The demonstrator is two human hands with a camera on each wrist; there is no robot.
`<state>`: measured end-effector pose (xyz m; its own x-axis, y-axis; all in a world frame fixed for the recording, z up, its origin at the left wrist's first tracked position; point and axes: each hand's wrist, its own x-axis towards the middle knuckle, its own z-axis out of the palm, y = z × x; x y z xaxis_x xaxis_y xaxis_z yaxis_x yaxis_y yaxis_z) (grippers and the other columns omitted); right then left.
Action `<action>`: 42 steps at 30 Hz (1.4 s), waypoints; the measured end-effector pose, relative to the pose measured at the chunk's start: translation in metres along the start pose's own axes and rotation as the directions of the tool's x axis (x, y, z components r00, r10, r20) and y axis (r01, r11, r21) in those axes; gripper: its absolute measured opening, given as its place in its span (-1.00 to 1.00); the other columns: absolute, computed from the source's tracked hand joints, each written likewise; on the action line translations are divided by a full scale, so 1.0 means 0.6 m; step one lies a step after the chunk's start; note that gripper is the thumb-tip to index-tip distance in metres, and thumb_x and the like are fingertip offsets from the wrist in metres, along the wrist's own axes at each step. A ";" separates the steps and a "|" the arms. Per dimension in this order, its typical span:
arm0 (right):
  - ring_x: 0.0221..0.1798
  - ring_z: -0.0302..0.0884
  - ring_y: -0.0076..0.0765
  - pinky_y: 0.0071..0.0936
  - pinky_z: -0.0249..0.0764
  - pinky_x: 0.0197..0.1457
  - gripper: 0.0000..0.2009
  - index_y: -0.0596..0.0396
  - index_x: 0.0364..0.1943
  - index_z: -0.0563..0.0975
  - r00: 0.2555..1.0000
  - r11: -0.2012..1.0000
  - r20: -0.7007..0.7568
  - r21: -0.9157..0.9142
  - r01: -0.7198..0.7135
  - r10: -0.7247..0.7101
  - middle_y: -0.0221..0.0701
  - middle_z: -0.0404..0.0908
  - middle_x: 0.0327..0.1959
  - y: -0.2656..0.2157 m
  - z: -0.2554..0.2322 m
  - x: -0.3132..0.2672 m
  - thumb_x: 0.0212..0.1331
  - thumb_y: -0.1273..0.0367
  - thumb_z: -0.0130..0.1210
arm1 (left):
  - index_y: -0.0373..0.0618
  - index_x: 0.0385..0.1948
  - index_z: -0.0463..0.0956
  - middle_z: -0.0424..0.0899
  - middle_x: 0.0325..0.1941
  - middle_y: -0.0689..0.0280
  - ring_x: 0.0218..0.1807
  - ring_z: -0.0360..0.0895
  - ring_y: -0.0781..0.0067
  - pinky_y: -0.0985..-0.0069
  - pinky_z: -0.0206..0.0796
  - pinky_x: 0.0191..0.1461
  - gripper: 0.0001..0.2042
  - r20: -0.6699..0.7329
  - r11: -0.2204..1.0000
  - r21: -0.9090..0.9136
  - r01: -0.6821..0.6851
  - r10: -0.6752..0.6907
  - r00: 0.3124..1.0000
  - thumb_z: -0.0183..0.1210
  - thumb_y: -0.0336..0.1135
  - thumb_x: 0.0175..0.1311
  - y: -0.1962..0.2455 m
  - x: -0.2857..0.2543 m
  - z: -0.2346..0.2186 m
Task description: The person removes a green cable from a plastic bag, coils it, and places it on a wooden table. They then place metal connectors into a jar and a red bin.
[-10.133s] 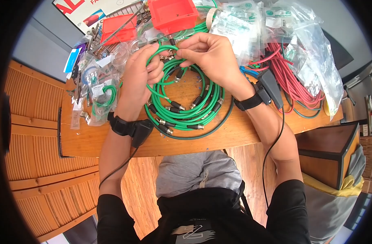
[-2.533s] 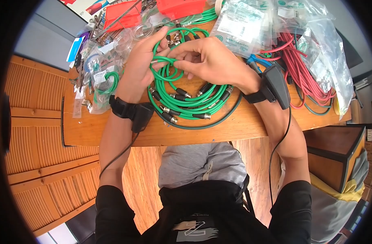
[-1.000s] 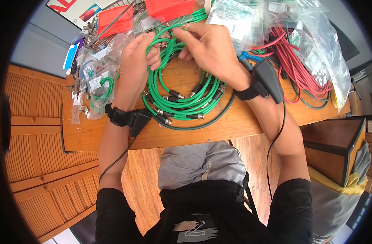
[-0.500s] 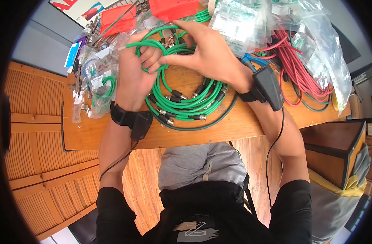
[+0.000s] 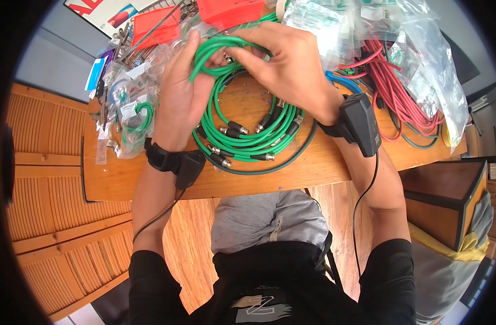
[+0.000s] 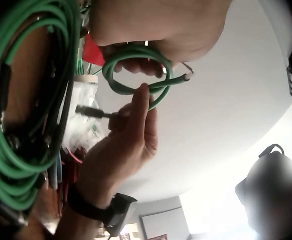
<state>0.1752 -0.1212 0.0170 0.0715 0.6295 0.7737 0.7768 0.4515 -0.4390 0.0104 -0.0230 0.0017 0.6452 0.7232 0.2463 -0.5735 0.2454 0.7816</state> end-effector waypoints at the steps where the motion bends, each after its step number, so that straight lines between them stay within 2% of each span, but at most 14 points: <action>1: -0.47 0.62 -0.27 -0.41 0.53 -0.36 -0.81 0.08 -0.18 0.72 1.000 0.999 -0.007 -0.047 -0.008 0.007 -0.27 0.67 -0.42 -0.002 -0.005 0.003 0.11 0.39 0.37 | -0.27 -0.18 0.57 0.63 -0.26 0.29 -0.17 0.55 0.52 0.47 0.40 -0.05 -0.73 0.012 0.997 0.066 -0.026 0.025 1.000 0.10 -0.19 0.52 0.004 0.001 0.001; 4: -0.48 0.62 -0.26 -0.40 0.53 -0.36 -0.80 0.08 -0.18 0.73 0.999 0.990 -0.024 -0.140 -0.036 0.033 -0.26 0.68 -0.42 -0.005 -0.014 0.005 0.10 0.38 0.37 | -0.34 -0.05 0.57 0.68 -0.11 0.23 -0.02 0.62 0.49 0.51 0.46 0.05 -0.76 0.055 0.886 0.449 -0.113 0.099 0.994 0.16 -0.30 0.49 0.019 -0.008 0.022; 7: -0.48 0.62 -0.23 -0.39 0.52 -0.37 -0.80 0.07 -0.19 0.73 0.999 0.987 -0.010 -0.152 -0.042 0.041 -0.24 0.68 -0.43 0.005 -0.012 0.000 0.11 0.37 0.37 | -0.35 0.00 0.55 0.70 -0.13 0.22 -0.03 0.65 0.50 0.58 0.48 0.03 -0.76 0.144 0.807 0.567 -0.163 0.098 0.985 0.19 -0.37 0.45 0.023 -0.008 0.022; 10: -0.49 0.63 -0.20 -0.38 0.52 -0.38 -0.81 0.08 -0.19 0.73 1.000 0.987 0.023 -0.160 -0.013 0.017 -0.22 0.68 -0.46 0.012 -0.008 -0.003 0.14 0.34 0.35 | -0.34 0.08 0.51 0.72 -0.18 0.22 -0.16 0.67 0.52 0.57 0.49 -0.06 -0.72 0.211 0.604 0.769 -0.209 0.068 0.975 0.14 -0.36 0.48 0.020 -0.004 -0.002; 15: -0.55 0.59 -0.20 -0.40 0.47 -0.43 -0.78 0.17 -0.23 0.70 0.992 0.993 -0.046 0.008 -0.120 0.120 -0.17 0.64 -0.53 0.022 -0.004 0.001 0.27 0.27 0.28 | -0.35 0.07 0.50 0.55 -0.38 0.37 -0.35 0.50 0.61 0.55 0.51 -0.15 -0.70 0.126 0.695 0.715 -0.079 -0.017 0.992 0.06 -0.27 0.54 0.020 -0.006 -0.012; 18: -0.45 0.41 -0.75 -0.61 0.34 -0.43 -0.79 0.23 -0.12 0.67 0.934 0.943 0.126 -0.060 -0.328 0.333 -0.50 0.59 -0.53 0.014 -0.018 0.002 0.38 0.33 0.20 | -0.34 0.03 0.50 0.42 -0.45 0.44 -0.41 0.38 0.66 0.53 0.51 -0.17 -0.69 0.086 0.733 0.680 -0.038 -0.029 0.996 0.03 -0.22 0.57 0.016 -0.005 -0.013; 21: -0.65 0.44 -0.48 -0.42 0.34 -0.54 -0.77 0.20 -0.23 0.68 0.937 0.943 0.142 0.054 -0.330 0.319 -0.28 0.58 -0.62 0.029 -0.008 -0.003 0.31 0.28 0.25 | -0.33 0.00 0.50 0.38 -0.49 0.47 -0.45 0.34 0.67 0.52 0.51 -0.18 -0.71 0.064 0.741 0.671 -0.031 -0.016 0.998 0.02 -0.23 0.57 0.012 -0.004 -0.015; 24: -0.64 0.43 -0.57 -0.51 0.31 -0.57 -0.81 0.16 -0.21 0.68 0.897 0.889 0.252 0.194 -0.416 0.364 -0.44 0.64 -0.58 0.025 -0.010 0.000 0.31 0.30 0.26 | -0.32 -0.01 0.51 0.38 -0.53 0.47 -0.46 0.34 0.67 0.53 0.50 -0.21 -0.71 0.026 0.683 0.730 -0.025 0.008 1.000 0.02 -0.23 0.57 0.005 -0.004 -0.015; 27: -0.62 0.49 -0.56 -0.63 0.41 -0.53 -0.82 0.18 -0.18 0.65 0.698 0.604 0.458 0.360 -0.712 0.551 -0.48 0.71 -0.47 -0.004 -0.037 0.015 0.31 0.33 0.27 | -0.32 -0.03 0.53 0.41 -0.56 0.44 -0.48 0.36 0.67 0.52 0.48 -0.26 -0.71 0.041 0.534 0.839 -0.102 0.125 0.991 0.02 -0.23 0.57 0.001 -0.006 -0.006; 31: -0.49 0.67 -0.44 -0.59 0.63 -0.41 -0.77 0.30 -0.11 0.59 0.705 0.431 0.532 0.559 -0.708 0.469 -0.32 0.73 -0.37 0.000 -0.030 0.015 0.30 0.40 0.26 | -0.26 -0.12 0.54 0.58 -0.56 0.25 -0.48 0.61 0.47 0.46 0.46 -0.38 -0.72 0.080 0.488 0.848 -0.206 0.267 0.961 0.03 -0.19 0.54 -0.006 -0.002 -0.010; 33: -0.41 0.74 -0.36 -0.52 0.71 -0.33 -0.74 0.36 -0.07 0.55 0.695 0.361 0.537 0.602 -0.713 0.478 -0.24 0.73 -0.33 -0.004 -0.022 0.012 0.28 0.43 0.26 | -0.29 -0.06 0.54 0.51 -0.55 0.35 -0.47 0.48 0.60 0.50 0.46 -0.32 -0.71 0.062 0.503 0.847 -0.170 0.224 0.973 0.03 -0.21 0.55 -0.004 -0.004 -0.010; 37: -0.32 0.78 -0.29 -0.50 0.74 -0.23 -0.72 0.38 -0.04 0.54 0.716 0.380 0.487 0.620 -0.686 0.500 -0.18 0.74 -0.29 0.000 -0.019 0.009 0.26 0.45 0.28 | -0.29 -0.01 0.55 0.49 -0.52 0.41 -0.46 0.42 0.67 0.57 0.42 -0.29 -0.71 0.029 0.521 0.847 -0.110 0.162 0.986 0.03 -0.21 0.56 -0.005 -0.005 -0.010; 40: -0.31 0.77 -0.31 -0.51 0.74 -0.21 -0.72 0.40 -0.03 0.55 0.750 0.426 0.409 0.636 -0.643 0.520 -0.17 0.74 -0.27 0.010 -0.015 0.007 0.26 0.48 0.28 | -0.26 -0.09 0.56 0.59 -0.55 0.27 -0.47 0.56 0.52 0.48 0.41 -0.38 -0.73 0.033 0.513 0.848 -0.129 0.191 0.981 0.04 -0.20 0.53 -0.004 -0.006 -0.006; 42: -0.31 0.77 -0.32 -0.52 0.73 -0.21 -0.73 0.41 -0.03 0.57 0.776 0.465 0.344 0.648 -0.604 0.529 -0.17 0.74 -0.27 0.008 -0.012 0.005 0.26 0.50 0.27 | -0.25 -0.04 0.57 0.58 -0.48 0.37 -0.42 0.49 0.62 0.58 0.36 -0.34 -0.72 0.027 0.514 0.850 -0.117 0.178 0.984 0.06 -0.20 0.54 -0.001 -0.007 -0.004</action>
<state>0.1835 -0.1215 0.0206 0.2514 0.9446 0.2110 -0.0875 0.2392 -0.9670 0.0067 -0.0249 -0.0011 0.5461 0.7376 0.3971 0.0588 -0.5066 0.8602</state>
